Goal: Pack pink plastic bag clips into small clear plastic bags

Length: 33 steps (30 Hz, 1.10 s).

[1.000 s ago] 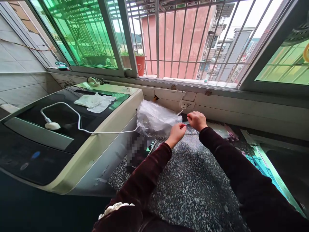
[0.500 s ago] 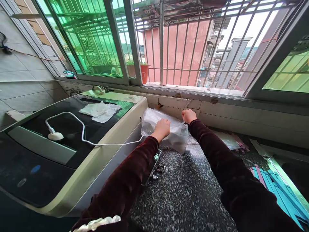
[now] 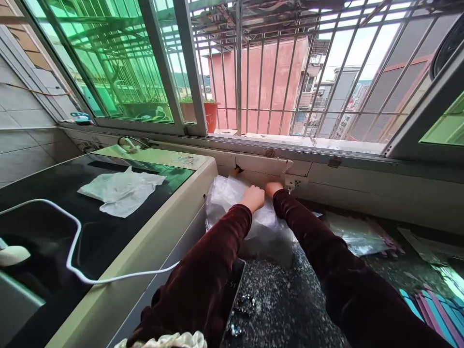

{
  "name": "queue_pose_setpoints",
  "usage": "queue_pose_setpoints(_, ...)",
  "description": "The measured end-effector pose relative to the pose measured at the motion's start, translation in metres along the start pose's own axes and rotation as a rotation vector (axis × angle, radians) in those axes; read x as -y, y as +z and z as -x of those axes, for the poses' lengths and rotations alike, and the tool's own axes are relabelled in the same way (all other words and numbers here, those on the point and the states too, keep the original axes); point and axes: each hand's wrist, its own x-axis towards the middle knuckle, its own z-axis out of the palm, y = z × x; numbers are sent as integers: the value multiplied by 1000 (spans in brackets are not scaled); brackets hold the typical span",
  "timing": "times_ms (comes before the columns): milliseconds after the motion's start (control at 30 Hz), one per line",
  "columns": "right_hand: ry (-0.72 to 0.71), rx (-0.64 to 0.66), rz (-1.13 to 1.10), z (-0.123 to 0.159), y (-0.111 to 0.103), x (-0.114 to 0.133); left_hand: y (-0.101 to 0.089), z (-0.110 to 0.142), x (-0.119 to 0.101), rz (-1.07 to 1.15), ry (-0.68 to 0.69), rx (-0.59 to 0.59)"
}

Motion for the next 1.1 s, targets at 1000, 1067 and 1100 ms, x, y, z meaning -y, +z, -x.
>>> queue_pose_setpoints(1000,-224,-610,-389,290,-32,-25,-29,165,-71,545,335,-471)
queue_pose_setpoints(1067,-182,-641,-507,315,-18,-35,-22,180,-77,599,335,-484)
queue_pose_setpoints(1100,-158,-651,-570,326,-9,-40,-17,186,-81,621,336,-491)
